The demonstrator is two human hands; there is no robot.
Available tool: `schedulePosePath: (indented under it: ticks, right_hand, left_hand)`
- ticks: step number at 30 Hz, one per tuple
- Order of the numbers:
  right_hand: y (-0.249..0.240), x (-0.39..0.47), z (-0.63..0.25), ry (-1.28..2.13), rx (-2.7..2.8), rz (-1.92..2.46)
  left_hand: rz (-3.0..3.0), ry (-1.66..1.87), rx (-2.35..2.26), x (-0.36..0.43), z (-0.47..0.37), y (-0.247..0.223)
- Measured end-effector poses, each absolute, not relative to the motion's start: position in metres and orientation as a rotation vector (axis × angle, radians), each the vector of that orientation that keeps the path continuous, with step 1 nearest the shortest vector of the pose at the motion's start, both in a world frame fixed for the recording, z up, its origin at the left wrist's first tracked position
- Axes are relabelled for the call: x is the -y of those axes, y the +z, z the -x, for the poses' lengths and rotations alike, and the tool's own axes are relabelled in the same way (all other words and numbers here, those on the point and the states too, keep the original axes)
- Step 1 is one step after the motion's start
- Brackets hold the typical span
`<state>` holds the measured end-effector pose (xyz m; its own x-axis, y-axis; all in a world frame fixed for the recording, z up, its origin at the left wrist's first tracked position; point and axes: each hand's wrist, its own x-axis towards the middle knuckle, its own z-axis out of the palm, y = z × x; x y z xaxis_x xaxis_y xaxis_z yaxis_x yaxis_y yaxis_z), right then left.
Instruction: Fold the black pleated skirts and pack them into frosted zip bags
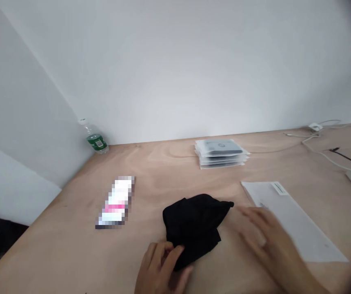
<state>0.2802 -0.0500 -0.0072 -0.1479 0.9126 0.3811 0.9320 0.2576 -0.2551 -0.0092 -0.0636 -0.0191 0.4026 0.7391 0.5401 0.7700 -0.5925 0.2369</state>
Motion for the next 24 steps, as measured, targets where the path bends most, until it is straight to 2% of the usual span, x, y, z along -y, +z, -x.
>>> schedulePosePath:
  ticks: [3,6,13,19,24]
  right_hand:
    - [0.008,0.042,-0.213,0.092,2.280,1.489]
    - [0.015,0.032,-0.192,0.193,2.340,1.468]
    - [0.020,0.040,-0.266,0.630,1.811,1.665]
    - [0.022,0.042,-0.263,1.180,1.478,1.568]
    - [0.017,0.044,-0.280,1.186,1.451,1.532]
  left_hand:
    - [2.622,-0.773,1.387,0.060,0.005,-0.016]
    - [2.618,-0.706,1.417,0.059,0.011,-0.011]
    - [2.499,-0.928,1.624,0.065,0.042,-0.008]
    - [2.598,-0.869,1.522,0.057,0.024,-0.006]
    - [2.371,-1.260,1.853,0.072,0.040,-0.007]
